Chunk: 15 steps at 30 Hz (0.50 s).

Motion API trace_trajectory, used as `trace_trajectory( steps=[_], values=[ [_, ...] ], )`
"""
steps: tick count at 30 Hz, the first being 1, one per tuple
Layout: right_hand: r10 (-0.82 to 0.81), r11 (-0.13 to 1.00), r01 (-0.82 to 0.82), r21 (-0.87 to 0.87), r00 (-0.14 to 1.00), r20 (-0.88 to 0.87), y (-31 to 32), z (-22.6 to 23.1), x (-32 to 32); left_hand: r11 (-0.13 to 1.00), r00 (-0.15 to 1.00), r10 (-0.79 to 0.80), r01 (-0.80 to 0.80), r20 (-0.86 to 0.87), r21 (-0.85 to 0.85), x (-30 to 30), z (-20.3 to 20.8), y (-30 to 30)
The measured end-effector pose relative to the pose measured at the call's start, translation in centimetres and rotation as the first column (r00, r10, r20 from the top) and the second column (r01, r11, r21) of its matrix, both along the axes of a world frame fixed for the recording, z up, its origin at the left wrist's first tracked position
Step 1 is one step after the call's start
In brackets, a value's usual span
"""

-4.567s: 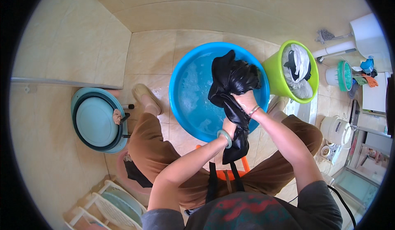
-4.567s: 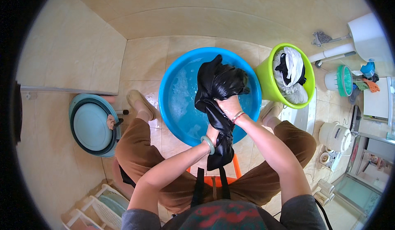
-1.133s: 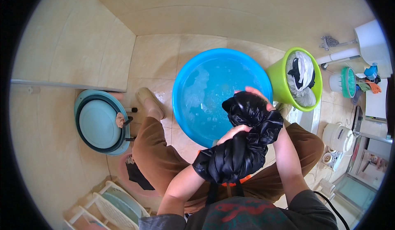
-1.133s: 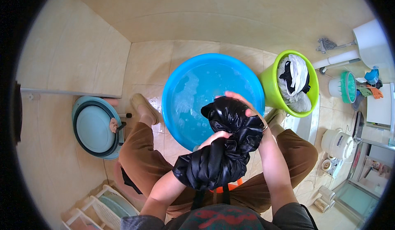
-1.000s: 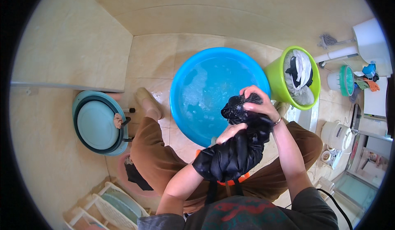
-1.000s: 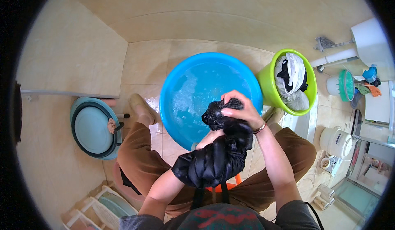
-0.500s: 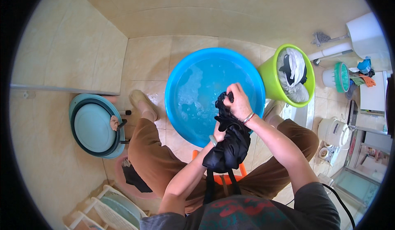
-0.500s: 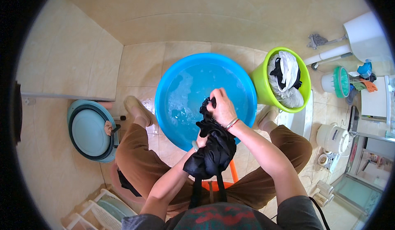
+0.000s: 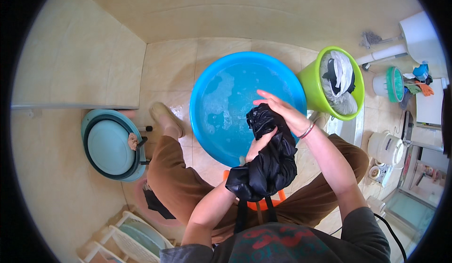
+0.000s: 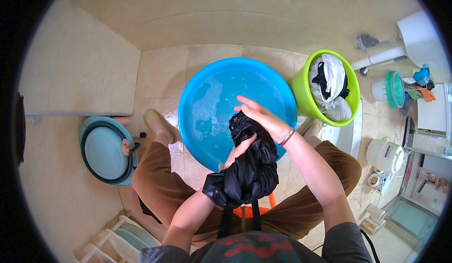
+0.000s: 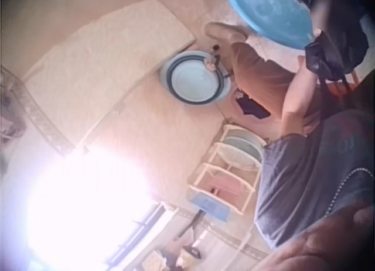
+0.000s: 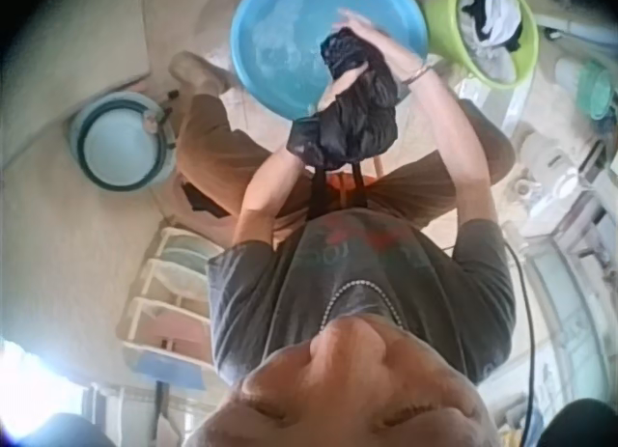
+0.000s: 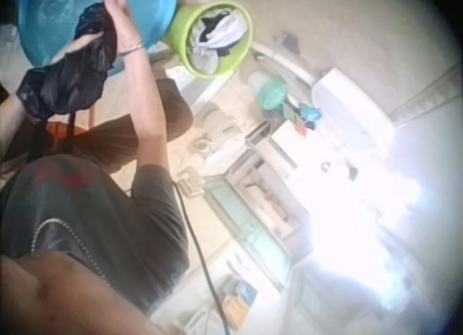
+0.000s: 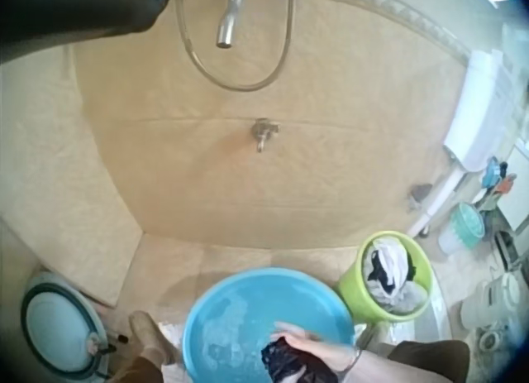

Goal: The person hand-washes clothes in a blue basin filled with soapy water. They scrub and wring out various garments, including dark and light-colored items, then transfer the washed clothes into a green basin. Finally, they place the washed items into a pink laundry basket.

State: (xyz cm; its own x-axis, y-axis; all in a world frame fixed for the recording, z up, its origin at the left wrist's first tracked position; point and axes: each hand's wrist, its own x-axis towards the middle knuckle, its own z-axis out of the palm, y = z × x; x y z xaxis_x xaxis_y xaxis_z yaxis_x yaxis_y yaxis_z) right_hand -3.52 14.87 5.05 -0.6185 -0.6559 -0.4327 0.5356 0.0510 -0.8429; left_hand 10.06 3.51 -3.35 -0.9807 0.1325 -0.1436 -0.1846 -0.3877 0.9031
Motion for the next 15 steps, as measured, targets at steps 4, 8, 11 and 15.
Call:
trace_trajectory(
  steps=[4, 8, 11, 15],
  values=[
    [-0.099, 0.967, 0.133, -0.217, 0.982, 0.163, 3.8, -1.7, -0.6, 0.804, 0.793, -0.298, -0.091, 0.531, 0.588, -2.2, -1.3, 0.3],
    [-0.069, 0.686, 0.314, -0.657, 0.926, 0.371, 2.0, -5.6, 3.8, 0.196, 0.765, -0.572, -0.222, 0.295, 0.955, -2.4, 1.8, 1.0],
    [0.090, 0.374, 0.452, -0.810, 0.851, 0.517, -2.4, -3.7, 4.8, 0.168, 0.719, -0.635, -0.228, 0.282, 0.959, -2.3, 2.8, -0.1],
    [0.196, 0.187, 0.416, -0.890, 0.872, 0.449, -3.5, -3.4, 4.9, 0.120, 0.694, -0.680, -0.214, 0.237, 0.969, -1.8, 2.8, -0.4]
  ],
)
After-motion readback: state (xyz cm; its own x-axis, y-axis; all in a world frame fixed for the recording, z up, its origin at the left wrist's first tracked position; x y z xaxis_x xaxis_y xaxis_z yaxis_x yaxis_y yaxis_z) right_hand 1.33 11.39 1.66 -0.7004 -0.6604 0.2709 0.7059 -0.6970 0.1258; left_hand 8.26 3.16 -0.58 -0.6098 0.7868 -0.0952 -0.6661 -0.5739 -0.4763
